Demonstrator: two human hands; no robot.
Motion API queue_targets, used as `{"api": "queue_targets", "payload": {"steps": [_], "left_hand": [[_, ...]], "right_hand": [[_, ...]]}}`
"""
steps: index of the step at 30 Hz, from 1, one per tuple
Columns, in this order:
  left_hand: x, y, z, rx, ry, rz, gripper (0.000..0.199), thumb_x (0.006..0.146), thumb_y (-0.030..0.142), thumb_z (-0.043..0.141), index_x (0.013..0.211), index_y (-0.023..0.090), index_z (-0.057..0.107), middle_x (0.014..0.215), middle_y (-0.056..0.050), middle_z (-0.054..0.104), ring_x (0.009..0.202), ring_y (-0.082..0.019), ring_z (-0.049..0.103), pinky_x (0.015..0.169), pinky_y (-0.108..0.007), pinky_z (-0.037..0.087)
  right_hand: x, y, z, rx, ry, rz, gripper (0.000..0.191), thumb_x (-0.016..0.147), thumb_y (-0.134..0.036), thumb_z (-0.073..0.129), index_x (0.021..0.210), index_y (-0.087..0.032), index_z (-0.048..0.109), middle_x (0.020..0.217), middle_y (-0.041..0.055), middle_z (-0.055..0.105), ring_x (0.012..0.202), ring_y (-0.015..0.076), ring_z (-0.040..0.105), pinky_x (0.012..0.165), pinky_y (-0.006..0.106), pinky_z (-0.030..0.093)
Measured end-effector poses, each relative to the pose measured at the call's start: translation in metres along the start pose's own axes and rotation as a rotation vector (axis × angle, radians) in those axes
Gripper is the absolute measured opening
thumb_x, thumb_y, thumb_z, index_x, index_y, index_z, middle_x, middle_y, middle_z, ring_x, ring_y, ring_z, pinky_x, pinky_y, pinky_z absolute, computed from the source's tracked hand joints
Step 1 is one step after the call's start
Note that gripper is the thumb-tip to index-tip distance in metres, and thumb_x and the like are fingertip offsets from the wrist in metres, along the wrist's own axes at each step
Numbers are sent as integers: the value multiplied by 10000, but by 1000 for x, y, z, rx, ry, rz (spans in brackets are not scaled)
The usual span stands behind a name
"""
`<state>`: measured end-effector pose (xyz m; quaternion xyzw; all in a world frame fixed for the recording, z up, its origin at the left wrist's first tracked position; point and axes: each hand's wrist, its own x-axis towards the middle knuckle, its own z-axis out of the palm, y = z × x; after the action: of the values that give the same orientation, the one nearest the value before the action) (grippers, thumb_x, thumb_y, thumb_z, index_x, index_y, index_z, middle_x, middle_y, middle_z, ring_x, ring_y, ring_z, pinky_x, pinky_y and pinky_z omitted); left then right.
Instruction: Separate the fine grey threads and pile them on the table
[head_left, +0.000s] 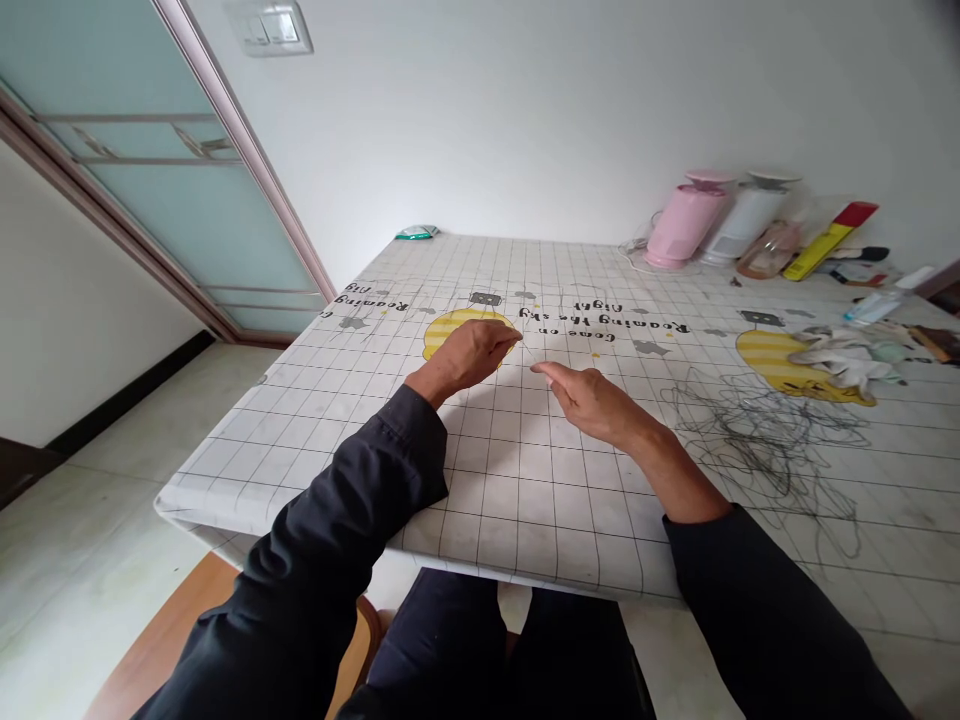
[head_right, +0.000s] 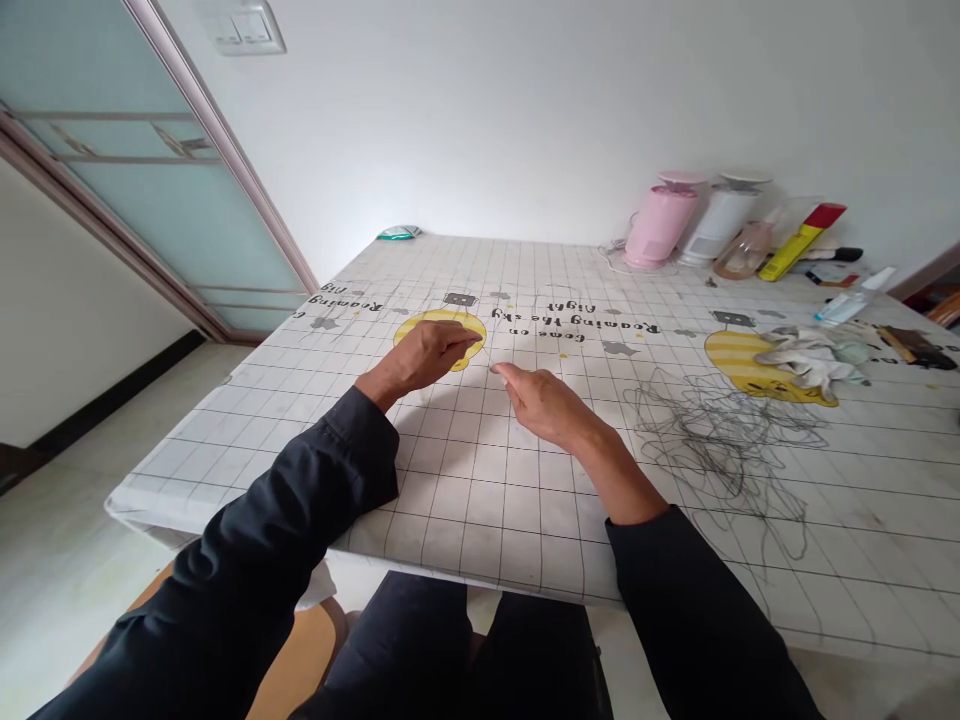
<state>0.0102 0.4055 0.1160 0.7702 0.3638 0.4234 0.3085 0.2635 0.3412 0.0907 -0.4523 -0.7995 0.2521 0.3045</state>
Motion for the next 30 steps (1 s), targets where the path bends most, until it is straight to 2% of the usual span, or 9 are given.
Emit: {"api": "queue_targets", "payload": {"steps": [4, 7, 9, 13, 16, 21, 24, 27, 30], "left_hand": [[-1, -2, -1, 136, 15, 62, 112, 965, 295, 797, 1016, 228, 871, 888, -78, 770, 825, -227, 649, 809, -336, 511], [-2, 2, -3, 211, 57, 118, 326, 984, 354, 817, 1275, 209, 844, 1202, -120, 801, 844, -204, 660, 845, -351, 536], [-2, 9, -6, 161, 156, 121, 360, 1049, 423, 759, 1322, 196, 824, 1345, -148, 773, 929, -213, 684, 870, -354, 547], [-2, 20, -11, -92, 396, 0, 486, 1160, 563, 564, 1299, 172, 817, 1280, -157, 798, 1084, -244, 721, 933, -351, 562], [-4, 23, -13, -161, 444, -41, 534, 1146, 612, 578, 1338, 165, 799, 1246, -159, 809, 1075, -250, 738, 951, -367, 575], [-8, 22, -4, 157, 277, 157, 513, 1067, 501, 755, 1483, 202, 732, 1419, -174, 758, 1203, -300, 718, 1071, -448, 561], [-8, 17, 2, 322, 151, 231, 428, 1107, 334, 678, 1511, 199, 716, 1287, -166, 799, 1154, -296, 737, 1104, -474, 538], [-8, 10, 1, 415, 47, 203, 441, 1127, 177, 532, 1534, 185, 700, 1150, -139, 823, 1042, -253, 758, 993, -410, 569], [-7, 6, -2, 404, -13, 163, 474, 1083, 107, 536, 1519, 174, 709, 1143, -132, 826, 904, -212, 756, 875, -344, 579]], "right_hand": [[2, 2, 2, 73, 58, 35, 300, 1151, -432, 518, 1268, -327, 773, 629, -49, 474, 519, 172, 395, 576, 344, 359], [4, 0, -1, 134, 125, 40, 322, 1161, -482, 499, 1230, -310, 762, 656, -40, 454, 561, 180, 415, 574, 340, 375], [4, -3, -5, 206, 160, 51, 341, 1163, -517, 503, 1220, -296, 756, 670, -33, 456, 584, 182, 426, 565, 333, 375], [3, -10, -8, 398, 193, 66, 427, 1151, -636, 531, 1256, -286, 750, 687, -31, 444, 578, 174, 398, 504, 309, 340], [3, -14, -8, 457, 226, 64, 469, 1129, -697, 557, 1248, -287, 753, 682, -33, 442, 559, 170, 385, 479, 307, 329], [3, -15, -4, 342, 273, 36, 473, 1140, -698, 530, 1221, -292, 759, 678, -29, 459, 585, 186, 426, 533, 324, 376], [3, -16, 0, 303, 248, 32, 471, 1151, -683, 503, 1211, -286, 748, 682, -28, 468, 601, 190, 442, 557, 329, 389], [4, -18, 5, 311, 205, 53, 455, 1152, -671, 498, 1194, -284, 733, 671, -34, 458, 580, 185, 421, 551, 331, 369], [4, -18, 8, 319, 189, 70, 449, 1143, -683, 512, 1171, -290, 729, 672, -32, 470, 575, 186, 439, 558, 332, 372]]}}
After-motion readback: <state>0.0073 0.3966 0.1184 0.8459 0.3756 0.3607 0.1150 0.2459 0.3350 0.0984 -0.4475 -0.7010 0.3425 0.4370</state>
